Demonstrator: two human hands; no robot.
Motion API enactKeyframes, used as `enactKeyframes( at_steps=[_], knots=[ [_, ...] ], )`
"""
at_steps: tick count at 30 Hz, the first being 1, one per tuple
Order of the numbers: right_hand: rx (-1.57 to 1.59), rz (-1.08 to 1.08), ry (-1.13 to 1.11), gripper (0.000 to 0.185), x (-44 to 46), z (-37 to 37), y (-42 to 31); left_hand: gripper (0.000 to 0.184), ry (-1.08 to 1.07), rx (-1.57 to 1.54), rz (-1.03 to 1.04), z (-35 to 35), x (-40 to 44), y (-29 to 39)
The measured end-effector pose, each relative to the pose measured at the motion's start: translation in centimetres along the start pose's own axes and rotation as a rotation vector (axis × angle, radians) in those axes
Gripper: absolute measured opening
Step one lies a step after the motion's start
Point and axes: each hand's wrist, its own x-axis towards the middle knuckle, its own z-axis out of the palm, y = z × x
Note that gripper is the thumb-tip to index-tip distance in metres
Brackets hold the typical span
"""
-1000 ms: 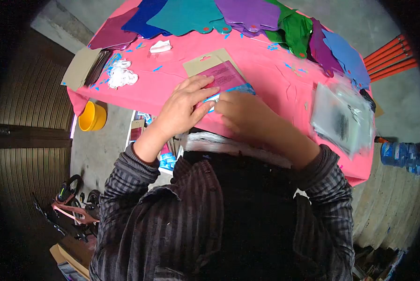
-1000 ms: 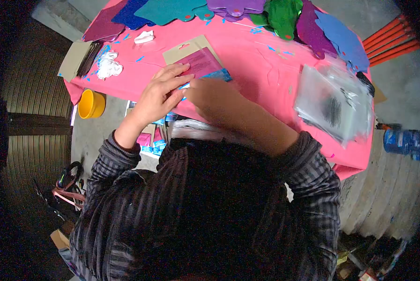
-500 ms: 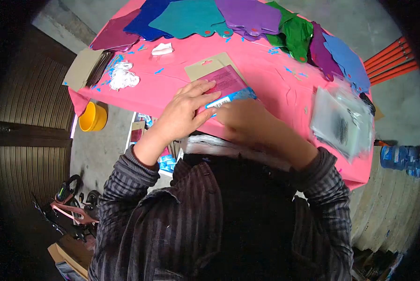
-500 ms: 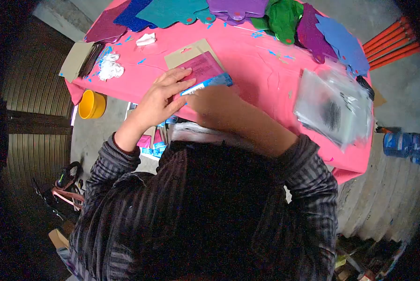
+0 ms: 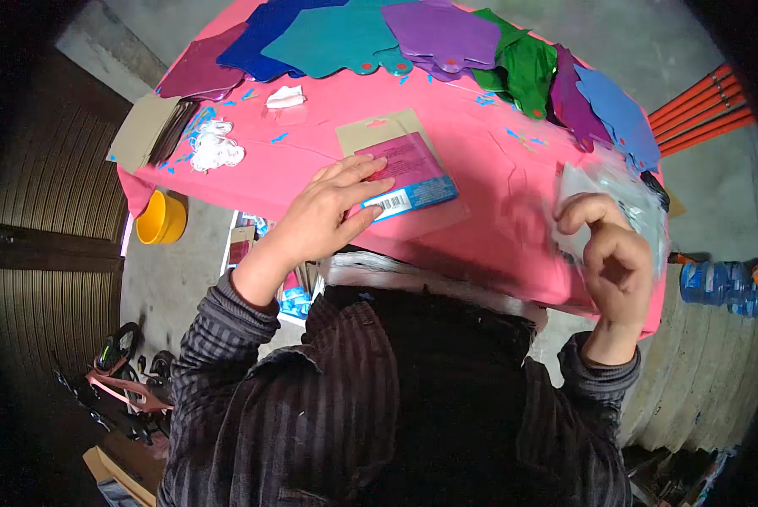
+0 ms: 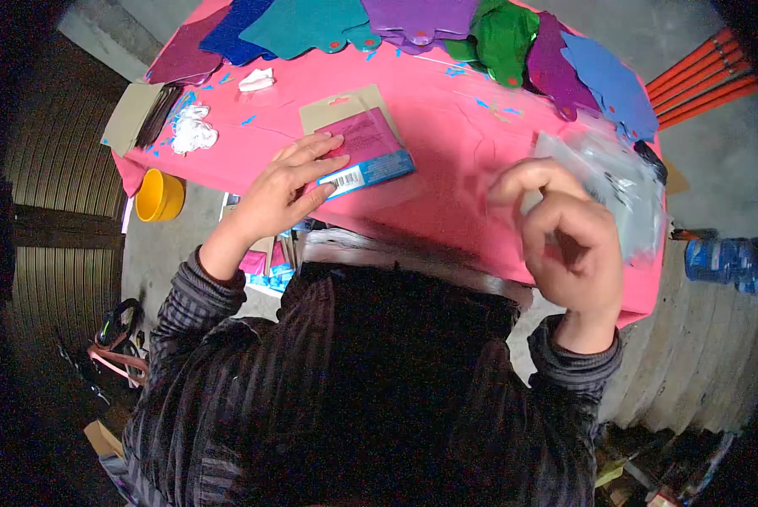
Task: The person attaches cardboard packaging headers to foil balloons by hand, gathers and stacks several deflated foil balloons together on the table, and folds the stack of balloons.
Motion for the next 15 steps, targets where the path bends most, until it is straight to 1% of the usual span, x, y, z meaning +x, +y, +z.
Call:
enactKeyframes(
  at_steps=[2, 3, 6, 7, 10, 11, 14, 15],
  knots=[
    [0.165, -0.063, -0.184, 0.015, 0.0, -0.5, -0.5, 0.038, -0.021, -0.02, 0.012, -0.2, 0.0, 0.0],
    [0.16, -0.067, -0.179, 0.015, -0.2, -0.4, -0.4, 0.038, -0.02, -0.018, 0.019, -0.1, -0.1, 0.0],
    [0.344, 0.473, -0.189, 0.018, -1.4, 0.3, 1.2, 0.037, 0.085, -0.053, 0.149, 0.4, -0.9, 0.4],
    [0.345, 0.473, -0.188, 0.018, -1.6, 0.6, 2.1, 0.037, 0.083, -0.052, 0.149, 0.5, -1.3, 1.0],
    [0.185, 0.633, -0.154, 0.018, -1.9, 1.2, 4.9, 0.028, 0.101, 0.035, 0.169, 0.3, -1.9, 3.3],
    [0.184, 0.632, -0.155, 0.018, -1.9, 1.6, 5.1, 0.028, 0.103, 0.035, 0.17, 0.5, -1.9, 3.1],
    [-0.29, 0.397, -0.144, 0.038, -1.0, 4.0, 4.8, 0.02, 0.27, 0.001, 0.195, 1.8, -2.0, 2.2],
    [-0.291, 0.398, -0.143, 0.038, -0.9, 4.4, 5.2, 0.02, 0.27, -0.001, 0.196, 1.9, -2.0, 2.2]
  ],
)
